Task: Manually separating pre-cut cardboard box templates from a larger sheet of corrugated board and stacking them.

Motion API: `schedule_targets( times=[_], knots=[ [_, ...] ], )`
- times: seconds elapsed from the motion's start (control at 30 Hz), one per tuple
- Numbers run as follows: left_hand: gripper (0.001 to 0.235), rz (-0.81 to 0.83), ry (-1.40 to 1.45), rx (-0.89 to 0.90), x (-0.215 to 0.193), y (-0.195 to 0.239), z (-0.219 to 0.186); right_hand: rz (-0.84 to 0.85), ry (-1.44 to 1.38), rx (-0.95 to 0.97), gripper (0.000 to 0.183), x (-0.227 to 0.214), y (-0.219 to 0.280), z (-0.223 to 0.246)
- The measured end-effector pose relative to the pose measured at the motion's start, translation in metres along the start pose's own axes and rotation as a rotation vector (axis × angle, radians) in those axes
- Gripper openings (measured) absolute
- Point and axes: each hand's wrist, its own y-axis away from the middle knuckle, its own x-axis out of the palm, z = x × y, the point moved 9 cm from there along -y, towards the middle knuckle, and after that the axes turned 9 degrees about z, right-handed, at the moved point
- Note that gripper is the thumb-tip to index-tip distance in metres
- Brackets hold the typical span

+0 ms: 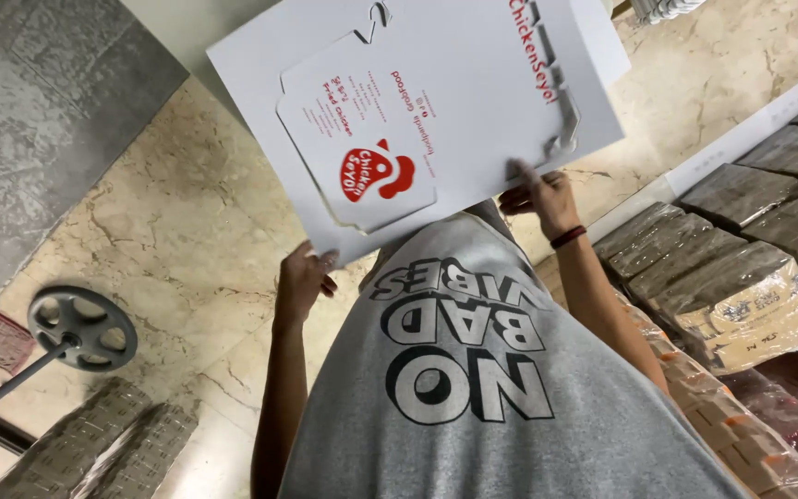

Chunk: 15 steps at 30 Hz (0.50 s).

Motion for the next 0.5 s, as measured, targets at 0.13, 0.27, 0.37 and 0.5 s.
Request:
schedule_targets(
  times=[0.13,0.27,0.37,0.5],
  knots=[
    [0.058,0.191,-0.303,-0.105,0.023,-0.019,0.021,-0.088,-0.017,-0.003,0.055,-0.046,-0.031,-0.021],
    [0.056,-0.384,-0.817,0.779,0.048,0.001,-0.125,-0.022,0.064,0.137,0.059,-0.040,-0.027,-0.003],
    [0.058,0.110,-0.985,0.591,0.168,-0.054,-0.162,-0.015,0.136,0.192,0.059,-0.036,-0.023,0.004],
    [0.060,0.204,-1.347,0.789,0.276,-0.054,-0.218,-0.046,0.315,0.149,0.056,-0.018,-0.010,0.035]
  ],
)
